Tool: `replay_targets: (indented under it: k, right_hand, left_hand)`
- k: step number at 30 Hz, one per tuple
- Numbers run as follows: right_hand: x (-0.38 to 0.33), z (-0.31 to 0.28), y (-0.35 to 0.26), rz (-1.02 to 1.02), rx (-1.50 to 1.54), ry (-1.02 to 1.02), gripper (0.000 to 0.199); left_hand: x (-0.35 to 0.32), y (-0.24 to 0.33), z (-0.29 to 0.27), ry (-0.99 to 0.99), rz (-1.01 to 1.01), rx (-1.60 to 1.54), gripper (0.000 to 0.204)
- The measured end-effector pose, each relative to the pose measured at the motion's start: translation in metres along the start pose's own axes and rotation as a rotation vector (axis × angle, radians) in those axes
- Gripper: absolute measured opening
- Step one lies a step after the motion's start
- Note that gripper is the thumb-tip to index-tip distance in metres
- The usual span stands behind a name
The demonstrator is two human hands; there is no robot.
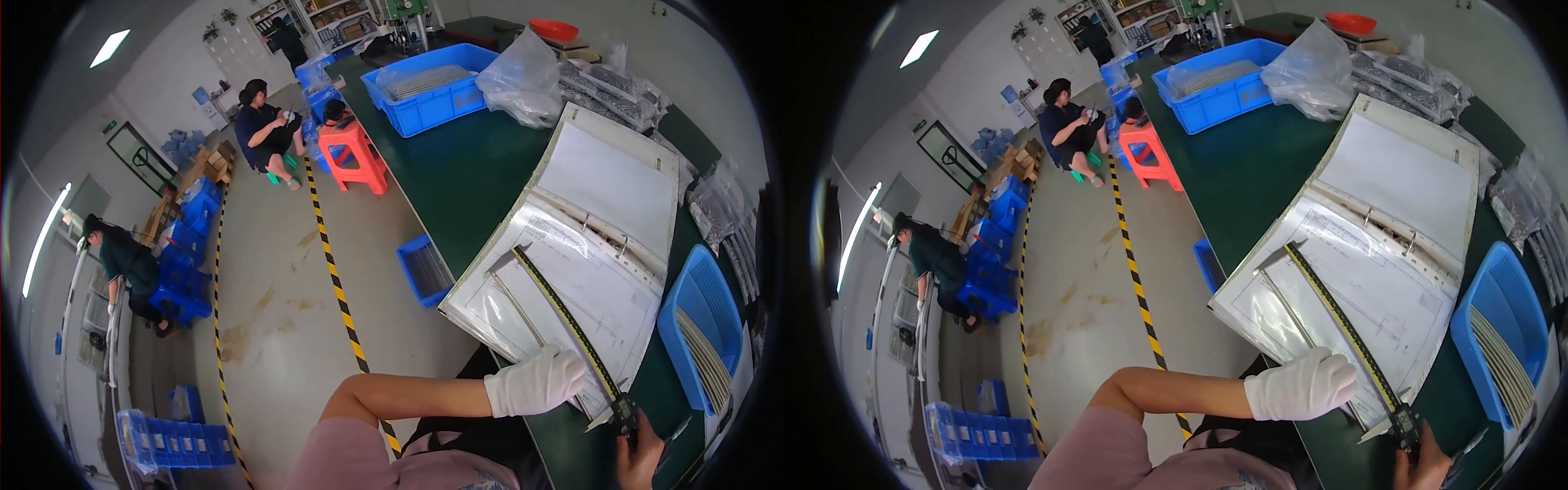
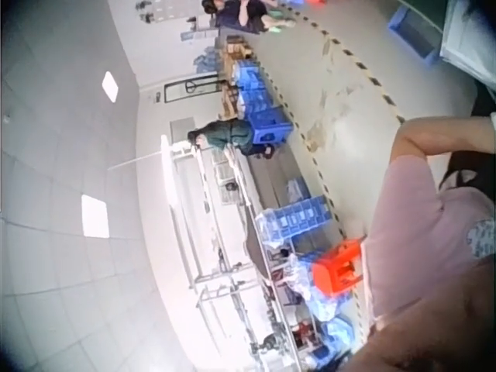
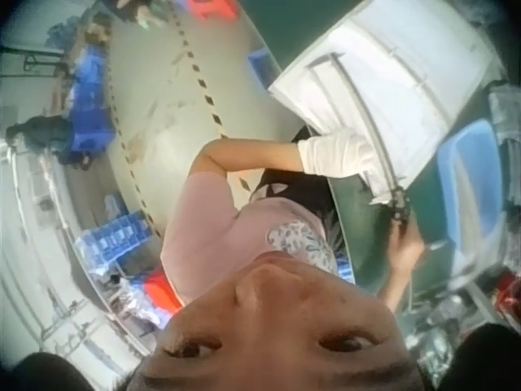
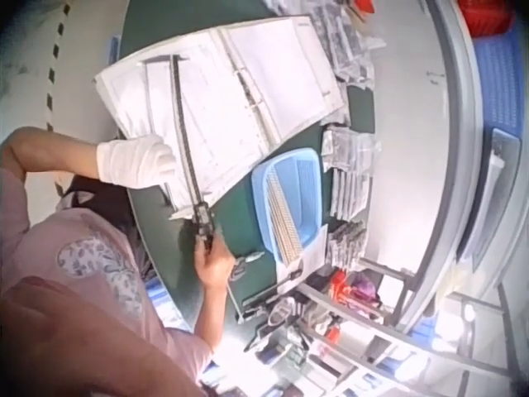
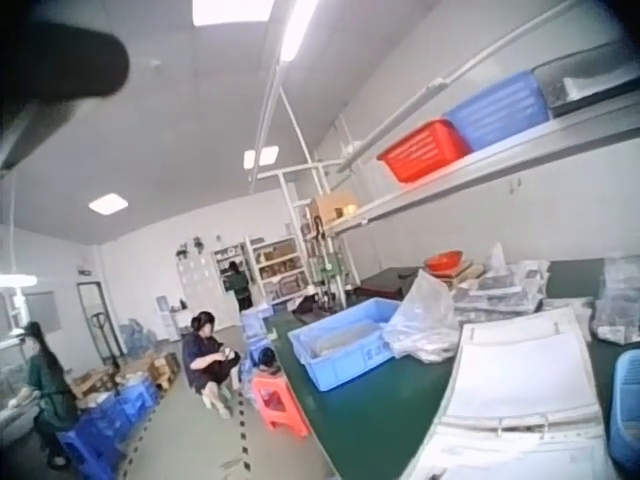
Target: Measuring the dimensions of metal rods using a digital caliper and a micrometer on a workshop bench.
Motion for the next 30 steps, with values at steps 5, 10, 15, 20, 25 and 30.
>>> replay_targets:
  k: [5, 10, 15, 20, 25, 30]
  right_hand:
    - [-0.003, 0.007, 0.014, -0.138, 0.052, 0.200, 0.051]
    - [0.006, 0.005, 0.012, -0.049, 0.059, 0.029, 0.042]
    - [-0.008, 0.002, 0.006, -0.056, 0.056, 0.036, 0.040]
    - [-0.010, 0.001, 0.008, -0.039, 0.083, 0.070, 0.041]
    - [0.001, 0.005, 0.010, -0.065, 0.055, 0.041, 0.035]
    - [-0.001, 0.006, 0.013, -0.066, 0.005, 0.050, 0.031]
  left_hand:
    - [0.008, -0.005, -0.002, -0.011, 0.025, -0.072, 0.013]
    - [0.002, -0.016, 0.011, -0.156, -0.044, -0.111, 0.010]
    - [0.003, -0.003, 0.000, -0.112, -0.014, -0.090, 0.010]
    - [0.008, -0.002, 0.000, -0.169, -0.014, -0.244, 0.010]
    - [0.008, -0.015, -0.002, -0.275, -0.051, -0.221, 0.010]
    - [0.008, -0.015, 0.003, -0.212, -0.003, -0.202, 0.010]
Point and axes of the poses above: each hand's wrist, its own x-axis towards the middle knuckle, its own z-axis out of the palm, y = z × x, the point moved 6 cm from there along x, towards the middle knuckle, and after that the axes turned 4 degrees about -x, right-handed, at the moved point
